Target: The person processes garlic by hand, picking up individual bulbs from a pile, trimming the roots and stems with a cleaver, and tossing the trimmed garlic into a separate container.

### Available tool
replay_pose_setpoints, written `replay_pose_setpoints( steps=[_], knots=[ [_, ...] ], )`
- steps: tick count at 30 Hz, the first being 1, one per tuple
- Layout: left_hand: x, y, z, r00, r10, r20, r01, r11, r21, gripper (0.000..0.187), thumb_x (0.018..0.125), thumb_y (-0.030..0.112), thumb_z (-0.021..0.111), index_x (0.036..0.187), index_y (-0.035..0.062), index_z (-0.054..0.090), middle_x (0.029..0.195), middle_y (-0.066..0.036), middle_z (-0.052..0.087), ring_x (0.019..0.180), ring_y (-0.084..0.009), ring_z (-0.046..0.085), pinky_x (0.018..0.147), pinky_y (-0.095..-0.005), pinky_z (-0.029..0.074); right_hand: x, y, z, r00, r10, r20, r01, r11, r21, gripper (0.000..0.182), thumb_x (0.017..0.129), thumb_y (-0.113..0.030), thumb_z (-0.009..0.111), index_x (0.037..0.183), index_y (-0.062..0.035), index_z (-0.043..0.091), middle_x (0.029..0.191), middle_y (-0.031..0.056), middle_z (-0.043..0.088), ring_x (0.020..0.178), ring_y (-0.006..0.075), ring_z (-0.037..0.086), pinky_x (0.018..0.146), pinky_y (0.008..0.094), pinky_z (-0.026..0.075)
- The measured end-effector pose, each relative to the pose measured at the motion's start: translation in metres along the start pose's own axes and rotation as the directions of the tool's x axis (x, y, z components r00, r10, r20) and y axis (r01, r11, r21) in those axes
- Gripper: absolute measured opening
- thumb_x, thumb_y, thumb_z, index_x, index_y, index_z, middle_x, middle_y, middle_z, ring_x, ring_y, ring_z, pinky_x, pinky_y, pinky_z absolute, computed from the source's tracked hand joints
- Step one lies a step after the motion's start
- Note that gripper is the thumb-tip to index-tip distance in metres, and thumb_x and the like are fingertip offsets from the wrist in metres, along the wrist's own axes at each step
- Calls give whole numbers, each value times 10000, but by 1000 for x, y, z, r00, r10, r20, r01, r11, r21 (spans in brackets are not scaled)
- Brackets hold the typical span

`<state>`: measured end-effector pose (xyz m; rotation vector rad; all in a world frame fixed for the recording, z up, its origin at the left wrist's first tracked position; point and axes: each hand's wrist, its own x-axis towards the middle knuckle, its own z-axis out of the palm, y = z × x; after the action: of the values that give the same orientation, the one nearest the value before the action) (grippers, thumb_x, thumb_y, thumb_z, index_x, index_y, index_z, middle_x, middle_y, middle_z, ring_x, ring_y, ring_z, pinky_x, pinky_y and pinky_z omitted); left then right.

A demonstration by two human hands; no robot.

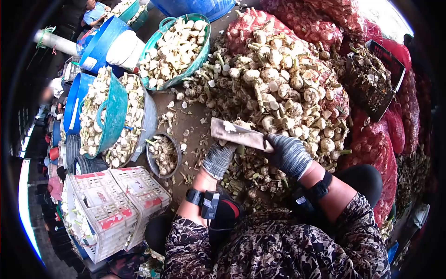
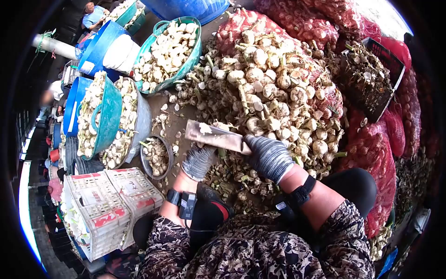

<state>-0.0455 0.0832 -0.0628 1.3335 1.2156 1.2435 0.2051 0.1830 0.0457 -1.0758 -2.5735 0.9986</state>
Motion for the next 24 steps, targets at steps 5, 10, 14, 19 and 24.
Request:
replay_pose_setpoints(
  steps=[5, 10, 14, 19, 24],
  knots=[
    [-61, 43, 14, 972, -211, -105, 222, 969, 109, 475, 964, 193, 605, 1404, 78, 470, 1339, -94, 588, 1151, -174, 604, 1005, -311, 492, -19, -32, 4, 957, -222, 189, 243, 965, -96, 266, 801, -183, 662, 1049, -95, 629, 837, 147, 674, 804, 354, 671, 680, 466, 525],
    [-76, 63, 27, 941, -253, -226, 239, 967, -87, 612, 922, 115, 645, 1455, 69, 347, 1434, -71, 476, 1263, -162, 512, 1070, -333, 445, -29, -44, 9, 948, -268, 172, 279, 959, -47, 295, 771, -232, 701, 1029, -110, 625, 815, 128, 677, 784, 348, 678, 671, 460, 528],
    [-94, 35, 22, 995, -59, -79, 90, 869, 487, 587, 923, 140, 642, 1433, 67, 360, 1393, -80, 487, 1248, -188, 509, 1081, -347, 429, -31, -50, 9, 934, -201, 297, 239, 966, -97, 315, 792, -273, 695, 1053, -111, 629, 791, 141, 682, 755, 360, 679, 655, 474, 525],
    [-97, 72, 33, 949, -275, -154, 259, 959, -114, 603, 995, 303, 528, 1503, 67, 306, 1475, -79, 464, 1337, -203, 461, 1173, -384, 324, -33, -44, 17, 910, -184, 373, 241, 964, -112, 278, 803, -244, 666, 1044, -112, 624, 775, 165, 678, 751, 375, 681, 650, 480, 525],
    [-84, 98, 49, 990, -12, -143, 80, 875, 478, 472, 895, 155, 660, 1302, 41, 449, 1194, -81, 581, 1104, -215, 579, 1003, -355, 447, -27, -19, 36, 924, -227, 308, 283, 947, -152, 236, 788, -191, 642, 1002, -95, 615, 727, 161, 653, 715, 376, 670, 612, 493, 509]
  ],
)
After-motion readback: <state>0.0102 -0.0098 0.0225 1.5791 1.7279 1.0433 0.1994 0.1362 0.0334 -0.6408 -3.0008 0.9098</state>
